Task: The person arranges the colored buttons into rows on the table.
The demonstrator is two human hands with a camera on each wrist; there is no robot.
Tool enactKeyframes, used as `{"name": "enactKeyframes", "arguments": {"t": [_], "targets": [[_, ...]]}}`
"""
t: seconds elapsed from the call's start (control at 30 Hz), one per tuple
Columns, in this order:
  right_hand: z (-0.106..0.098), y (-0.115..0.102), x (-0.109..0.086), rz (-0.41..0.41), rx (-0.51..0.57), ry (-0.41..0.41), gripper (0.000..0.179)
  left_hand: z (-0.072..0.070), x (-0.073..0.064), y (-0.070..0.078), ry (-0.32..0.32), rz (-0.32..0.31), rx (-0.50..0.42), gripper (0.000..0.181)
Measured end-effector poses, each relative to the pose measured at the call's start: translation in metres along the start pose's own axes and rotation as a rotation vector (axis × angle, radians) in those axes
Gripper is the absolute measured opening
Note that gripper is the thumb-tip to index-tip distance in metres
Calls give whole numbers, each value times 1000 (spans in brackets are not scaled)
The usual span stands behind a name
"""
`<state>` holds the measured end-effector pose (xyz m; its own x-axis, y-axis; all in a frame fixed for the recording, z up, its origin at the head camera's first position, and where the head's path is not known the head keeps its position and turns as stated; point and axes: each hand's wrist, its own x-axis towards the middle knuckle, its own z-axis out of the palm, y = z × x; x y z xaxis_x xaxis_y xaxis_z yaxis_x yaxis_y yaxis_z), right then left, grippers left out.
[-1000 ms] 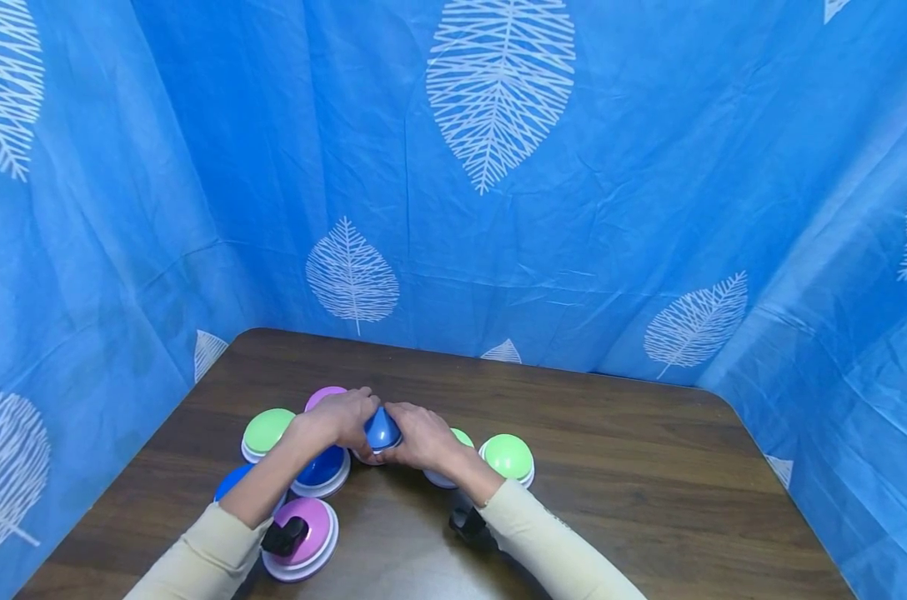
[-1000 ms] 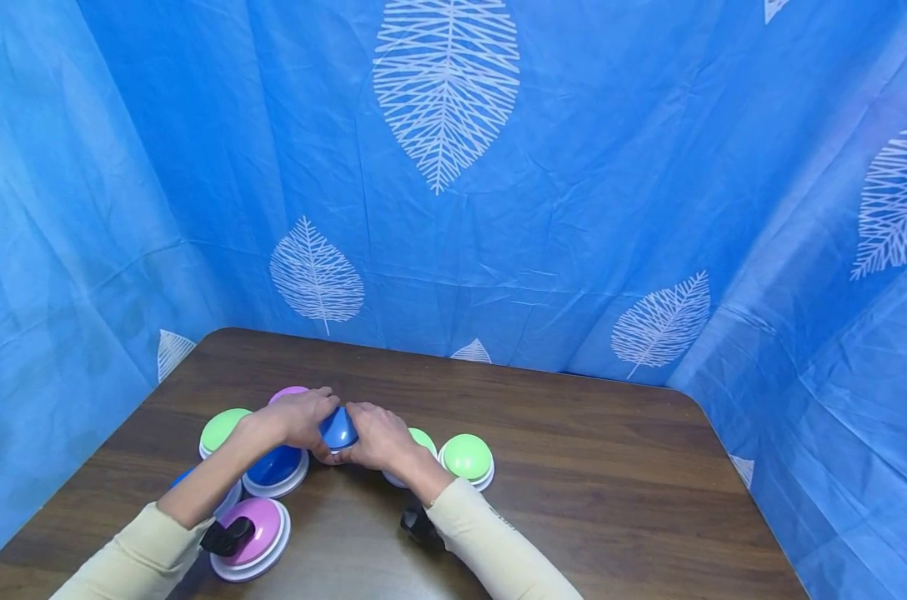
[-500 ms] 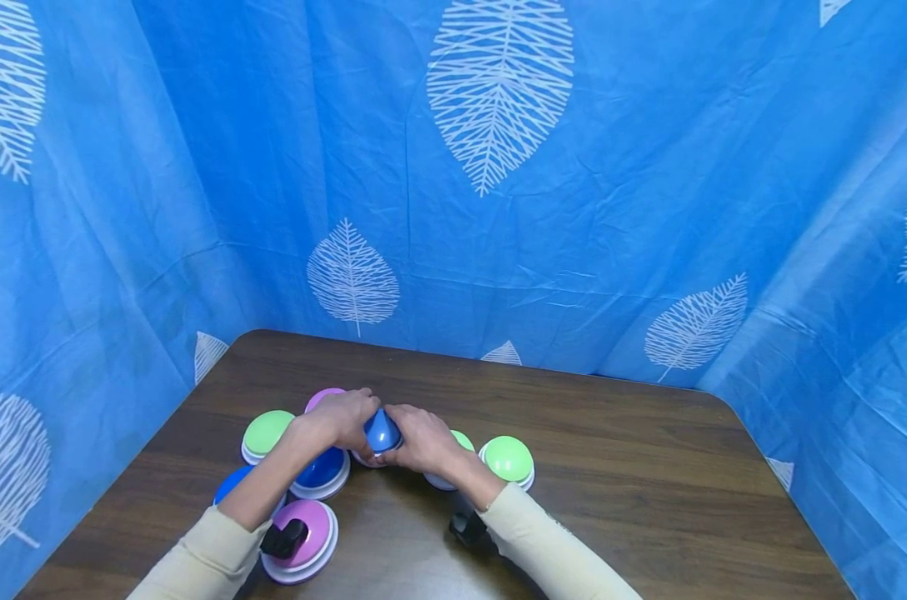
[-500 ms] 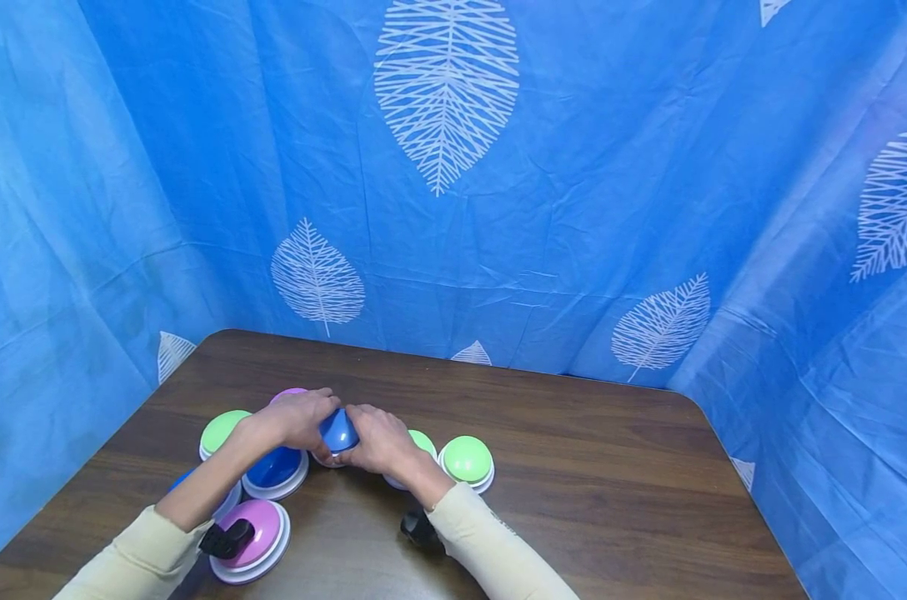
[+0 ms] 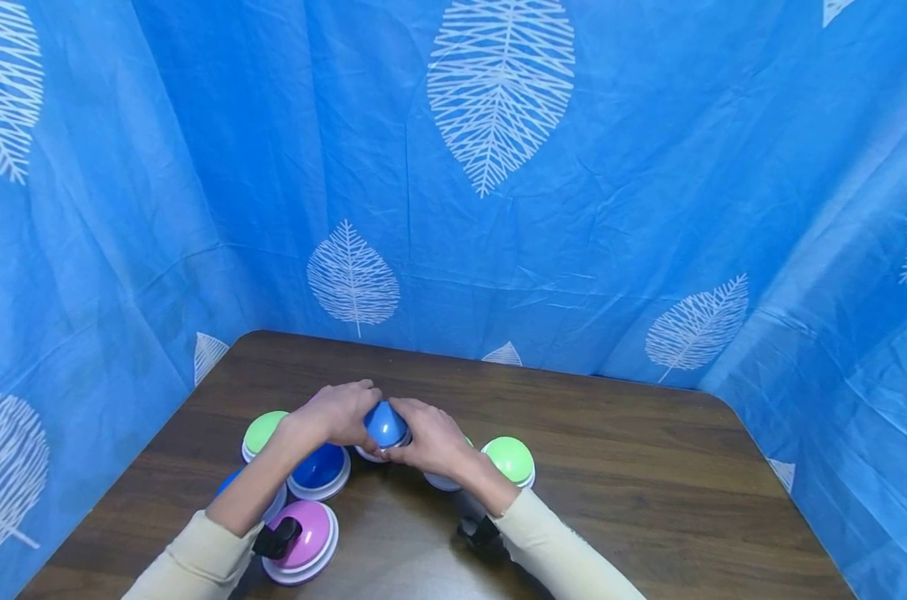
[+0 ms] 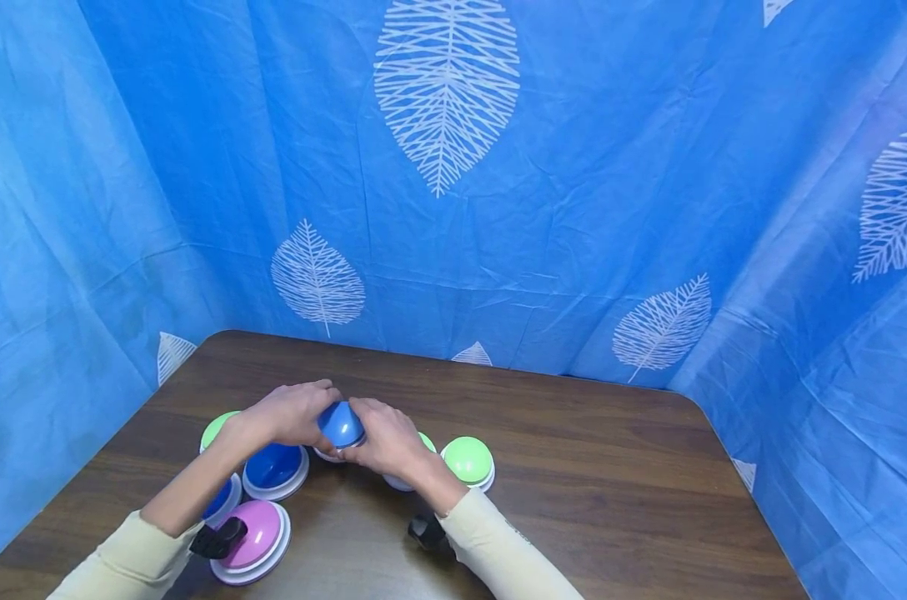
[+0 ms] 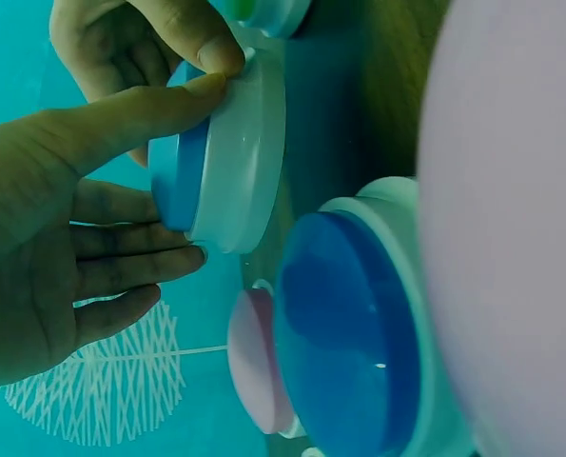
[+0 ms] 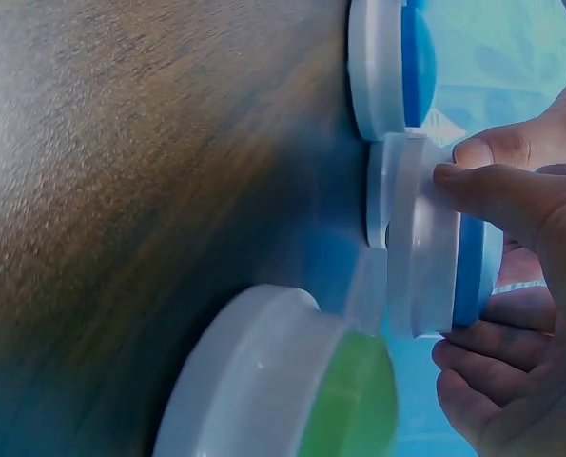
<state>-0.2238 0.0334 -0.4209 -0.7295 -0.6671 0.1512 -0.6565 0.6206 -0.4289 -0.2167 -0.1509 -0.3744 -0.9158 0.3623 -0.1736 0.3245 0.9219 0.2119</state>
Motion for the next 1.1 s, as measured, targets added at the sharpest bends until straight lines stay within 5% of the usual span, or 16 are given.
{"name": "enactKeyframes", "arguments": {"t": [0.23, 1.1], "targets": [[-11, 0, -9, 2, 20, 16, 63, -5, -3, 7, 22, 25, -15, 72], [-48, 30, -74, 60, 113, 159, 77, -1, 10, 54, 188, 281, -102, 69]]}}
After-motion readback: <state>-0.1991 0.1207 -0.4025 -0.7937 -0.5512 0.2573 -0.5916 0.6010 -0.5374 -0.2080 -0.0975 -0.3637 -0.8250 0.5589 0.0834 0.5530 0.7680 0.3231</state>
